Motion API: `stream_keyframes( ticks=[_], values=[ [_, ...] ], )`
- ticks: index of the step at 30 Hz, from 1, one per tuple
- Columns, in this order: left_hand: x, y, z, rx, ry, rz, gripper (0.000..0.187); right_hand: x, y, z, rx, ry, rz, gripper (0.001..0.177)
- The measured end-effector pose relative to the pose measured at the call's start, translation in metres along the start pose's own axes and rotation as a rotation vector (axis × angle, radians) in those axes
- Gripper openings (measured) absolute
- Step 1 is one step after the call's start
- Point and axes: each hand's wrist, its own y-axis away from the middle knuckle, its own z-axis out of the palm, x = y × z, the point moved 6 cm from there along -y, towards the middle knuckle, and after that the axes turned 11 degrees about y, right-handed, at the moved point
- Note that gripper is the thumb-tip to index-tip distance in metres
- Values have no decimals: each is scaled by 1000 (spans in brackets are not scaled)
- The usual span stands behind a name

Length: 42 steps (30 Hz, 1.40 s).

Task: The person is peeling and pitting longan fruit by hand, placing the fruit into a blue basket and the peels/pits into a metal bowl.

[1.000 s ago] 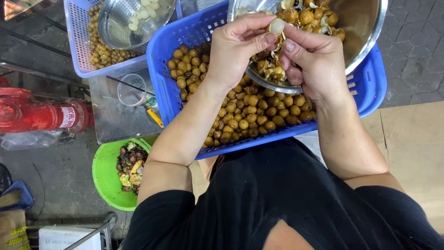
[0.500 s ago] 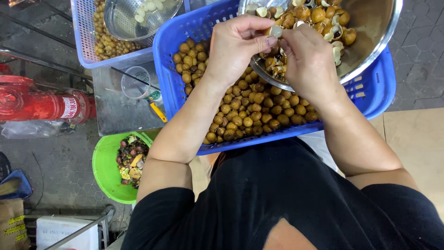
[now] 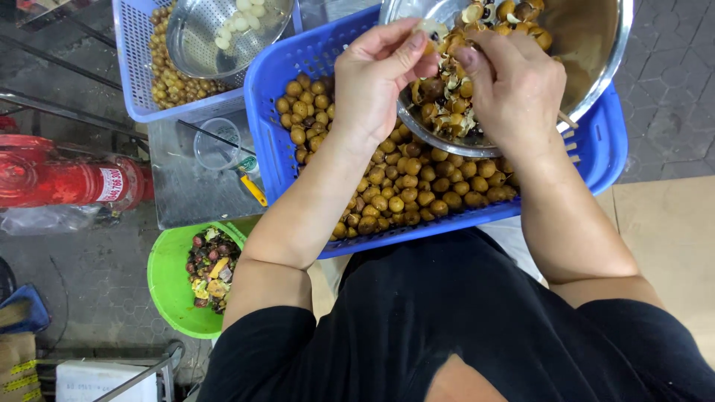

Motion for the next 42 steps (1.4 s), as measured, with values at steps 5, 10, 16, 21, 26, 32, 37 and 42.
stream_keyframes(
  ticks=[5, 10, 16, 21, 26, 32, 37, 42],
  values=[
    [-7, 1, 3, -78, -121, -69, 22, -7, 0, -8, -45, -102, -25, 27],
    [-6, -7, 1, -149, -302, -191, 21, 12, 12, 19, -195, -144, -103, 18],
    [-13, -8, -8, -127, 179, -259, 28, 35, 15, 23, -204, -282, 167, 25],
    [-15, -5, -5, -210, 144, -135, 33, 26, 21, 22, -147, -122, 26, 37],
    [-21, -3, 0, -201, 211, -85, 31, 17, 25, 45, -376, -970, 590, 51],
    [-17, 7, 5, -144, 202, 6, 28, 12, 25, 45, -262, -975, 560, 44],
    [-5, 13, 12, -216, -24, 107, 25, 12, 20, 36, -199, -1302, 701, 35],
    [29, 12, 34, -288, -159, 47, 26, 16, 21, 32, -205, -1365, 725, 28]
  ],
)
